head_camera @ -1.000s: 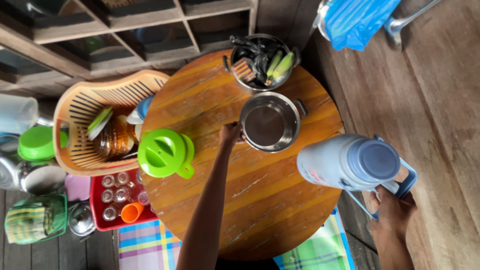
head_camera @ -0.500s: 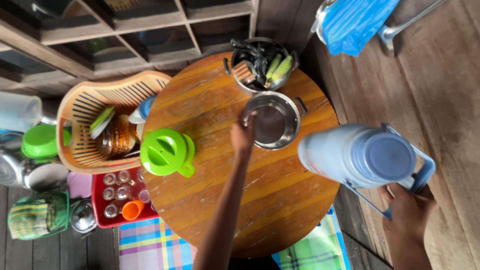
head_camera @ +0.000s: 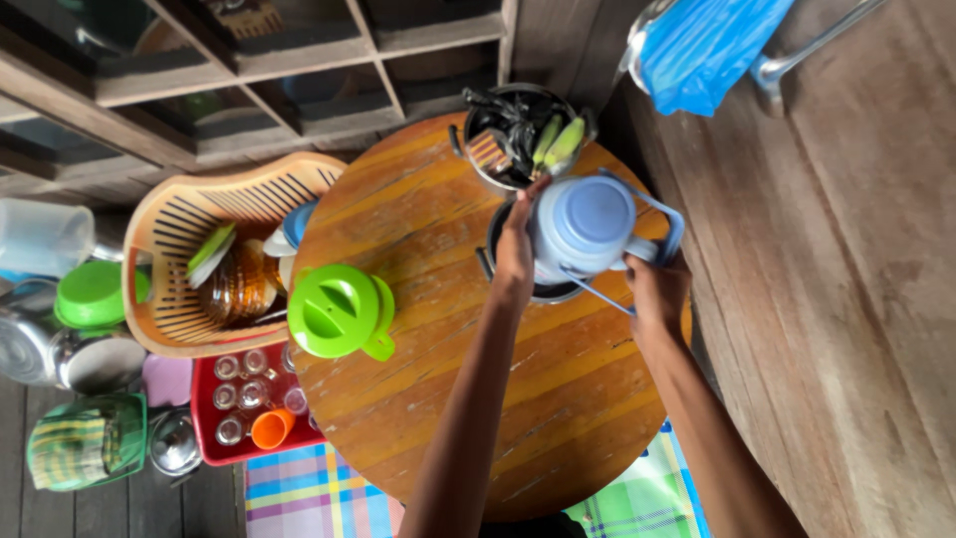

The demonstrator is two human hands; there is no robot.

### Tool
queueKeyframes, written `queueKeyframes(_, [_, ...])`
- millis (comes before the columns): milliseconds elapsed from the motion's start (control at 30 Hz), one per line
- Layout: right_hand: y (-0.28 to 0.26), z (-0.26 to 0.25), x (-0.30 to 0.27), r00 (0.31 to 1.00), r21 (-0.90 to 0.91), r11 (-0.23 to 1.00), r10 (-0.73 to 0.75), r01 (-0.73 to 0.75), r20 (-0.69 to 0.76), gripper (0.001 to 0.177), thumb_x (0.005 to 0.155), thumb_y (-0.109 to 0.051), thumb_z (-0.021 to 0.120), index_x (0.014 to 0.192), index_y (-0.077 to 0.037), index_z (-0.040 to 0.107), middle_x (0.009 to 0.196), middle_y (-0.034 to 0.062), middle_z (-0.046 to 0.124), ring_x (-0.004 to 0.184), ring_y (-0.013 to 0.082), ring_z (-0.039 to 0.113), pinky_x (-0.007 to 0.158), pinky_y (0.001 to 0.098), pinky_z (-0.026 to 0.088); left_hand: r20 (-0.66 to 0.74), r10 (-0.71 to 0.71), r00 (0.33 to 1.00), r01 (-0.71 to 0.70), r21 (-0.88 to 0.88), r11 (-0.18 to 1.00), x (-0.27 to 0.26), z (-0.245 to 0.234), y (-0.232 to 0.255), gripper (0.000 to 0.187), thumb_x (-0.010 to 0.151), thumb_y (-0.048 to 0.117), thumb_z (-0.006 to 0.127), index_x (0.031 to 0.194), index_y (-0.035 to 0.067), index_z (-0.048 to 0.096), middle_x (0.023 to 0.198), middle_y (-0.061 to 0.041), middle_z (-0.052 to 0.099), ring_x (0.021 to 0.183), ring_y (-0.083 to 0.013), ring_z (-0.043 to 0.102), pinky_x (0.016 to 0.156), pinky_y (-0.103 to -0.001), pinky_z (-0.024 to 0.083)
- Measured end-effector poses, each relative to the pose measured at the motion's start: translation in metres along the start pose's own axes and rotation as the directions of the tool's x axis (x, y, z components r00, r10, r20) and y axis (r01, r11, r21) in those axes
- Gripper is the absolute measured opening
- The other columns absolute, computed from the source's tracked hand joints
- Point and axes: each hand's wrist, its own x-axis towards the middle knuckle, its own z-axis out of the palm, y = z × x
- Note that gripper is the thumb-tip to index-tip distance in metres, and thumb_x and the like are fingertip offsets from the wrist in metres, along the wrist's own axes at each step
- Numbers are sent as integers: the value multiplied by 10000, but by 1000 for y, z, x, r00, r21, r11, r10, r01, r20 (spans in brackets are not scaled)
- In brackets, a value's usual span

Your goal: The person organizes various containers and household items on a wooden table, including moving a water jug, stacking lunch boxes, and placing bowls and bottles. The person then moves to a charcoal stove to pick up a discarded plastic wrapper and throws it out a window.

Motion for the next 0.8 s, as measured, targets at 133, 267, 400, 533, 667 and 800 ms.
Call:
queueKeyframes(133, [21, 14, 13, 997, -60, 997, 61, -58, 43, 171, 843, 28, 683, 983, -61, 640, 829, 8, 654, 626, 54, 528, 529, 224, 394, -61, -16, 998, 11, -86, 996, 20, -24, -30, 605, 1079, 453, 432, 1441, -17, 547, 1428, -159, 587, 1314, -280, 537, 1169, -364, 341])
queueKeyframes(267, [42, 20, 28, 991, -56, 996, 71, -65, 110, 168, 846, 35, 679, 952, -72, 606, 792, -10, 614, 597, 51, 483, 514, 234, 357, -115, -7, 993, -5, -104, 995, 26, -45, -50, 583, 1076, 447, 425, 1417, -4, 565, 1399, -141, 614, 1296, -262, 564, 1153, -358, 367])
queueKeyframes(400, [56, 16, 32, 985, -80, 994, 88, -77, 145, 157, 861, 54, 672, 928, -58, 584, 767, 4, 580, 582, 63, 458, 509, 246, 341, -145, -24, 989, 2, -155, 988, 31, -57, -66, 581, 1097, 449, 402, 1408, -8, 581, 1352, -137, 634, 1250, -268, 584, 1135, -365, 393])
queueKeyframes(533, [61, 16, 37, 984, -82, 990, 125, -116, 124, 181, 844, 66, 637, 926, -84, 581, 786, -5, 608, 573, 49, 477, 505, 226, 361, -97, -14, 995, -2, -171, 985, 36, -61, -76, 572, 1094, 450, 387, 1381, -3, 588, 1340, -161, 649, 1231, -285, 606, 1121, -375, 414])
queueKeyframes(667, [72, 10, 40, 977, -154, 980, 149, -126, 151, 149, 903, 4, 674, 1014, -40, 586, 821, 56, 591, 622, 132, 473, 553, 290, 370, -112, 11, 994, -18, -62, 998, 47, -67, -81, 547, 1096, 436, 422, 1360, -2, 618, 1350, -163, 648, 1256, -287, 590, 1121, -374, 398])
queueKeyframes(800, [69, 8, 41, 978, -298, 955, 55, 7, 199, 318, 874, -22, 670, 1172, -8, 562, 1052, 97, 643, 952, 179, 624, 878, 378, 495, -193, 203, 960, -99, 443, 891, 39, -52, -68, 558, 1090, 445, 423, 1402, 18, 601, 1429, -183, 615, 1361, -298, 540, 1166, -378, 360])
